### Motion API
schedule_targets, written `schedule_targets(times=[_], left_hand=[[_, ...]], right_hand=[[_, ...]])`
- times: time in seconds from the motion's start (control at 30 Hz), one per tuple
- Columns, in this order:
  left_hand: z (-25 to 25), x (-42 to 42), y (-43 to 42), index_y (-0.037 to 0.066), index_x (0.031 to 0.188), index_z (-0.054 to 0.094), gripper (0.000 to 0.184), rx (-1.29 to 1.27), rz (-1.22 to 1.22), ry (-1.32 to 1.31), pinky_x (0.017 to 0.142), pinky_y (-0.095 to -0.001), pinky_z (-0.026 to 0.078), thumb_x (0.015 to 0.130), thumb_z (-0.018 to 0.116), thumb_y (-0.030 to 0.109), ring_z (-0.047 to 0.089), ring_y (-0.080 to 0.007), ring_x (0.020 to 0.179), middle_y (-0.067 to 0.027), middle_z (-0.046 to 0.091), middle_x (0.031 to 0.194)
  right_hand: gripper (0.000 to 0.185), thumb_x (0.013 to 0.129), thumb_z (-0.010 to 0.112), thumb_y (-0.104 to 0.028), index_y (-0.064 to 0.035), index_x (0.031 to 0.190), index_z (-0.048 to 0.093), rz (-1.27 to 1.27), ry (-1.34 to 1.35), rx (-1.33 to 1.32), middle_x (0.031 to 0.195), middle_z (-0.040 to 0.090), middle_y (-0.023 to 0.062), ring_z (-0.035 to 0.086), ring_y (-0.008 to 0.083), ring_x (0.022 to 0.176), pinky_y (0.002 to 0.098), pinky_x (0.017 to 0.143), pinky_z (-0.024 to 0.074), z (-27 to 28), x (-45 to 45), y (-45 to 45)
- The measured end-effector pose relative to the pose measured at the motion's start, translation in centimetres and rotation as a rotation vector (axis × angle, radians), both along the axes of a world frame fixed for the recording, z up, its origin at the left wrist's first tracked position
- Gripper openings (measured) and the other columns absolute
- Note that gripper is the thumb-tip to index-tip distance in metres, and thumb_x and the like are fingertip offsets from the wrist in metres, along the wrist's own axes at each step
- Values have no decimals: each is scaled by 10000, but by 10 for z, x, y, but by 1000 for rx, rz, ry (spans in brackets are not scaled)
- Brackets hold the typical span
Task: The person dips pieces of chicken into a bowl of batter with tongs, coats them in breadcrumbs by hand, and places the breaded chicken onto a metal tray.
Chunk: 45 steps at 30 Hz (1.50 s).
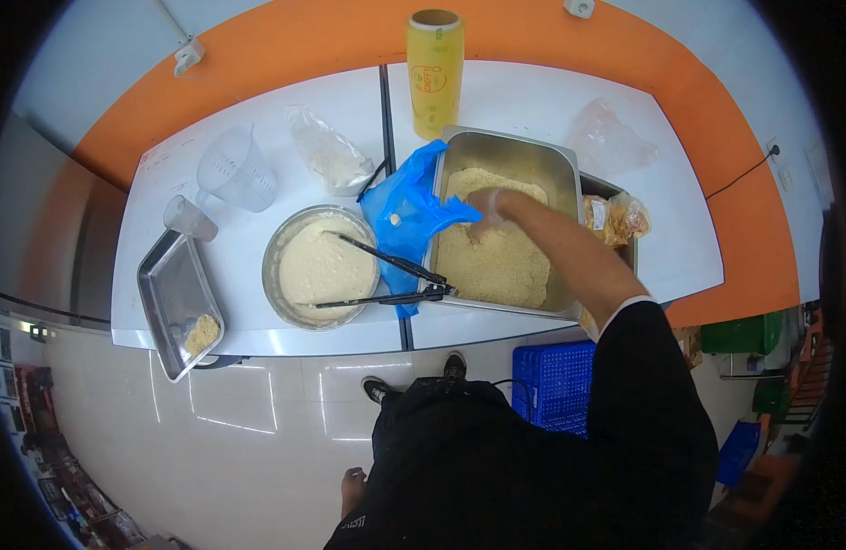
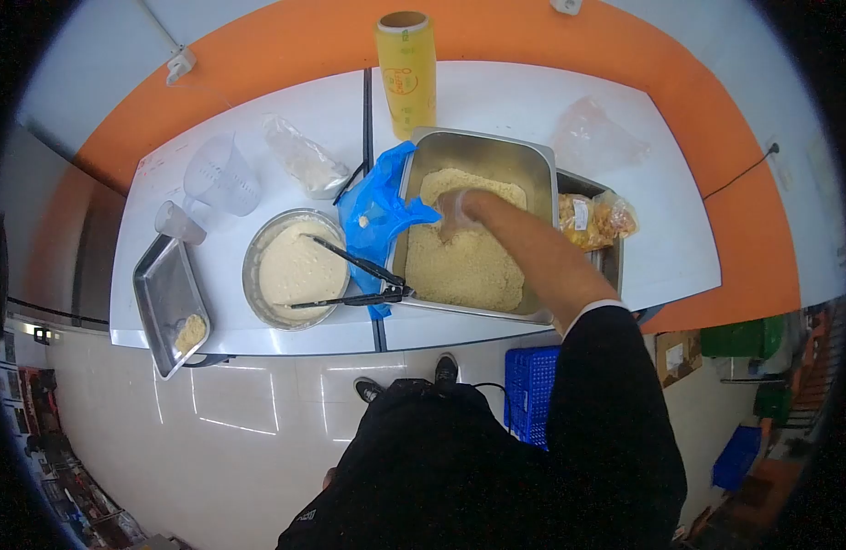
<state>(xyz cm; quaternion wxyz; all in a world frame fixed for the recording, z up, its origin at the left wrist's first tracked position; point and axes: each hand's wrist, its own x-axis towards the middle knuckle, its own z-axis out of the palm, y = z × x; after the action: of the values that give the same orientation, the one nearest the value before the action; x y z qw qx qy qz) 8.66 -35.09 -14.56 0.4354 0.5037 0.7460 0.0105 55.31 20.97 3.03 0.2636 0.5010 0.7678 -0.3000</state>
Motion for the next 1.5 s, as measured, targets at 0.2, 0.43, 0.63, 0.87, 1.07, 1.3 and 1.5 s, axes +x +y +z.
schedule_targets(times=[0.2,0.43,0.63,0.87,1.07,1.3,1.5], left_hand=[[-8,5,-13,-10,1020,545,272,-84,463,-174,643,-308,493,826,526,179,603,-195,763,-152,624,860],[-50,-4,-29,-1,1020,550,272,-3,459,-270,624,-302,481,831,519,192,607,-187,711,-136,642,811],[-34,-2,-4,-9,1027,541,257,-47,359,-166,623,-294,491,829,516,153,605,-190,739,-130,624,833],[10,6,27,-23,1022,527,240,-76,487,-224,597,-283,507,832,515,125,584,-190,735,-131,593,846],[17,5,29,-24,1030,521,252,-92,451,-177,594,-284,510,831,514,129,580,-181,720,-130,591,850],[-4,1,0,-10,1036,528,265,-56,498,-209,618,-303,507,830,519,157,598,-196,729,-142,606,865],[-29,-12,-17,-4,1026,538,265,-86,557,-284,608,-297,495,832,525,177,605,-184,692,-143,624,865]], right_hand=[[583,637,726,-365,-45,1100,575,-58,-472,-152,1024,609,180,598,292,917,407,728,481,99,23,-26],[749,704,627,-490,74,1168,463,-138,-162,-145,1070,567,243,577,338,940,408,795,452,66,8,-137],[750,660,674,-392,31,1224,418,-324,21,-54,1085,548,268,547,356,999,397,850,429,26,-5,-145],[756,634,717,-359,-42,1248,413,-381,-49,287,1105,554,206,531,339,1036,389,883,426,94,45,-90],[752,556,765,-318,-5,1170,465,12,-111,294,1017,598,196,585,322,935,397,770,472,39,51,-67],[762,579,683,-228,-50,1264,399,-77,167,119,1064,593,165,582,307,953,382,790,476,46,2,-68],[742,561,722,-278,-71,1227,470,-76,-24,121,1077,596,147,566,290,993,361,830,454,85,36,-61]])
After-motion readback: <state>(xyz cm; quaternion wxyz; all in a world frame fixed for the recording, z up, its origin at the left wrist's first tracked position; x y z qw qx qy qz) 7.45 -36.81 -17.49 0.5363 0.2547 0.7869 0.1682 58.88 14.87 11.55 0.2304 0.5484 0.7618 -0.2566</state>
